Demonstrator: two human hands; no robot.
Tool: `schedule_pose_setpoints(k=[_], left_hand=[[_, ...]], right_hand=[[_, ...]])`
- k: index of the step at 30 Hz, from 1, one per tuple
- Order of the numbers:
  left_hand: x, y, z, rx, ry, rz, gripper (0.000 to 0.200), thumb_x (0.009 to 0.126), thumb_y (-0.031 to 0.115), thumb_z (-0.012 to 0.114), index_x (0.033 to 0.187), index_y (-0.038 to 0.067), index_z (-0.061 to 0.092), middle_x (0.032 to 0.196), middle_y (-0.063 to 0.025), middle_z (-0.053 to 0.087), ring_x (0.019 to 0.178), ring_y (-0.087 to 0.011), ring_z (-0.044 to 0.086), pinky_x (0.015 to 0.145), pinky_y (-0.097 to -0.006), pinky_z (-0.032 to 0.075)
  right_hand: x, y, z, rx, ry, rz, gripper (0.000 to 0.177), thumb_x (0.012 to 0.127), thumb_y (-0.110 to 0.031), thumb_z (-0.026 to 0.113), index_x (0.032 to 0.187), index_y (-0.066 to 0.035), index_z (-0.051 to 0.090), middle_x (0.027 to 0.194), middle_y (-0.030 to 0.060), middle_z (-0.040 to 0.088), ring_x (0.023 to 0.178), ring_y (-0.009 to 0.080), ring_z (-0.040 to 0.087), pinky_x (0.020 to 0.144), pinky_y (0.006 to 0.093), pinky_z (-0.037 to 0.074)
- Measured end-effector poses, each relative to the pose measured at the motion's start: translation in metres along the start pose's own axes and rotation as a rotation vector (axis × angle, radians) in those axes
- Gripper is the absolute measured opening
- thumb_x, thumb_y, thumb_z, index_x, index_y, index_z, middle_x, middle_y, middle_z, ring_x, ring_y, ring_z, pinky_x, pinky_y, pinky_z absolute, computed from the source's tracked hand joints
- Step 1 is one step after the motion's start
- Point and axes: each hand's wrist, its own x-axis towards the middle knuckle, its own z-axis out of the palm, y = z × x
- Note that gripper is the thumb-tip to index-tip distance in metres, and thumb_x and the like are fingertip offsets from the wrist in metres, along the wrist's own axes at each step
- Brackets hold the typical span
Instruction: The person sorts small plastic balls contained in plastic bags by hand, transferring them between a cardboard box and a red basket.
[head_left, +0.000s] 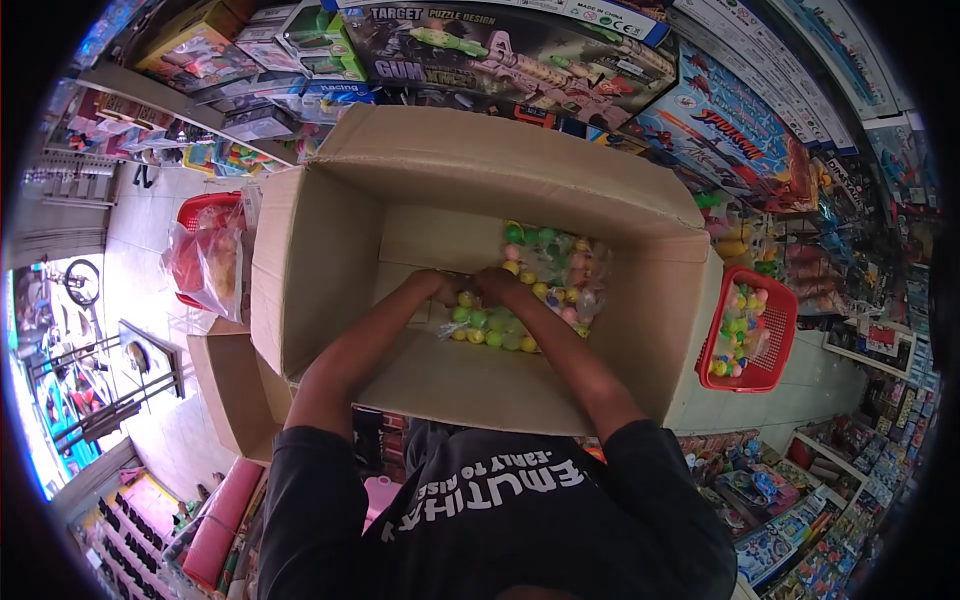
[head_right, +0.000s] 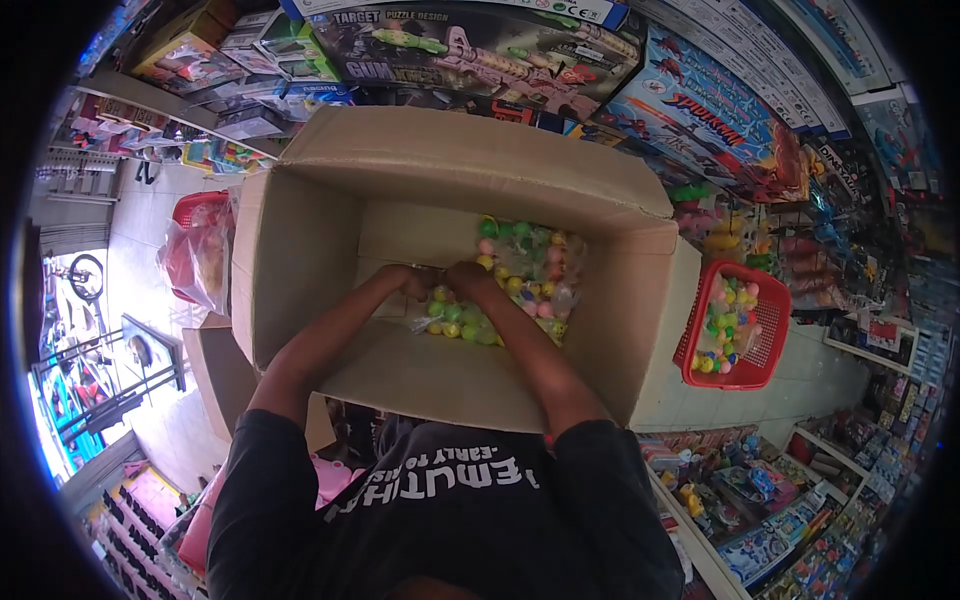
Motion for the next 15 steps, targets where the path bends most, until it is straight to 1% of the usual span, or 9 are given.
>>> schedule_pose_setpoints(k=[2, 4, 5, 7, 9, 10, 11, 14, 15], left_hand=[[0.006, -0.006, 0.002, 0.019, -0.010, 0.002, 0.062, 0.067, 0.012, 0.061, 0.127, 0.014, 0.045, 0.117, -0.0137, 0.054, 0.103, -0.0272, 0.054, 0.083, -0.0372, 0.046], [-0.009, 0.002, -0.005, 0.075, -0.084, -0.030, 0.066, 0.071, 0.020, 0.060, 0.132, 0.010, 0.036, 0.120, -0.0133, 0.053, 0.102, -0.0263, 0.054, 0.083, -0.0374, 0.045], [-0.010, 0.004, -0.006, 0.076, -0.081, -0.034, 0.066, 0.071, 0.020, 0.060, 0.132, 0.010, 0.036, 0.120, -0.0133, 0.053, 0.102, -0.0263, 0.054, 0.083, -0.0374, 0.045], [-0.006, 0.005, -0.005, 0.307, -0.107, -0.019, 0.066, 0.071, 0.019, 0.059, 0.133, 0.013, 0.037, 0.123, -0.0123, 0.051, 0.108, -0.0268, 0.052, 0.087, -0.0381, 0.043], [-0.001, 0.004, -0.003, 0.349, -0.068, -0.007, 0.066, 0.071, 0.018, 0.058, 0.133, 0.013, 0.036, 0.123, -0.0124, 0.051, 0.109, -0.0274, 0.051, 0.088, -0.0382, 0.043], [0.000, 0.004, -0.001, 0.386, -0.033, 0.008, 0.066, 0.071, 0.017, 0.058, 0.134, 0.014, 0.036, 0.124, -0.0126, 0.051, 0.111, -0.0280, 0.050, 0.089, -0.0382, 0.042], [0.001, 0.004, -0.001, 0.389, -0.032, 0.008, 0.066, 0.071, 0.017, 0.058, 0.134, 0.014, 0.036, 0.124, -0.0126, 0.051, 0.111, -0.0280, 0.050, 0.089, -0.0382, 0.042], [-0.022, 0.021, -0.014, 0.366, -0.018, 0.020, 0.062, 0.072, 0.017, 0.057, 0.132, 0.014, 0.039, 0.123, -0.0134, 0.051, 0.112, -0.0289, 0.049, 0.090, -0.0378, 0.042], [-0.027, 0.019, -0.014, 0.276, 0.039, 0.003, 0.059, 0.073, 0.017, 0.057, 0.130, 0.013, 0.041, 0.120, -0.0140, 0.053, 0.110, -0.0293, 0.050, 0.090, -0.0378, 0.042]], right_hand=[[-0.004, -0.005, -0.005, -0.015, -0.064, 0.026, 0.035, 0.062, -0.019, 0.073, 0.093, -0.007, 0.061, 0.092, 0.0123, 0.063, 0.087, 0.0285, 0.060, 0.073, 0.0390, 0.048], [-0.002, -0.001, -0.001, -0.025, -0.052, 0.019, 0.036, 0.062, -0.020, 0.074, 0.093, -0.006, 0.061, 0.092, 0.0123, 0.063, 0.087, 0.0284, 0.060, 0.073, 0.0391, 0.048], [-0.001, 0.000, 0.000, -0.034, -0.039, 0.014, 0.037, 0.061, -0.021, 0.074, 0.093, -0.006, 0.061, 0.092, 0.0123, 0.063, 0.087, 0.0283, 0.060, 0.074, 0.0393, 0.048], [-0.002, 0.001, 0.001, -0.065, -0.003, -0.023, 0.035, 0.062, -0.019, 0.073, 0.093, -0.007, 0.063, 0.091, 0.0127, 0.063, 0.086, 0.0281, 0.062, 0.073, 0.0387, 0.049], [-0.002, 0.002, -0.003, -0.096, 0.035, -0.055, 0.033, 0.063, -0.017, 0.072, 0.094, -0.008, 0.065, 0.089, 0.0132, 0.064, 0.084, 0.0279, 0.063, 0.072, 0.0382, 0.050], [0.001, 0.002, -0.008, -0.102, -0.075, -0.054, 0.037, 0.064, -0.020, 0.072, 0.097, -0.008, 0.062, 0.093, 0.0125, 0.063, 0.087, 0.0280, 0.061, 0.074, 0.0387, 0.049], [0.003, 0.003, -0.012, -0.108, -0.186, -0.053, 0.042, 0.065, -0.024, 0.072, 0.101, -0.007, 0.059, 0.096, 0.0119, 0.063, 0.090, 0.0281, 0.060, 0.075, 0.0392, 0.047], [-0.012, 0.004, -0.040, 0.033, -0.168, -0.091, 0.044, 0.069, -0.028, 0.070, 0.107, -0.009, 0.058, 0.098, 0.0124, 0.063, 0.093, 0.0272, 0.059, 0.078, 0.0380, 0.047], [-0.019, 0.003, -0.053, 0.026, -0.161, -0.086, 0.044, 0.069, -0.028, 0.070, 0.107, -0.009, 0.058, 0.098, 0.0124, 0.063, 0.093, 0.0272, 0.059, 0.078, 0.0380, 0.047]])
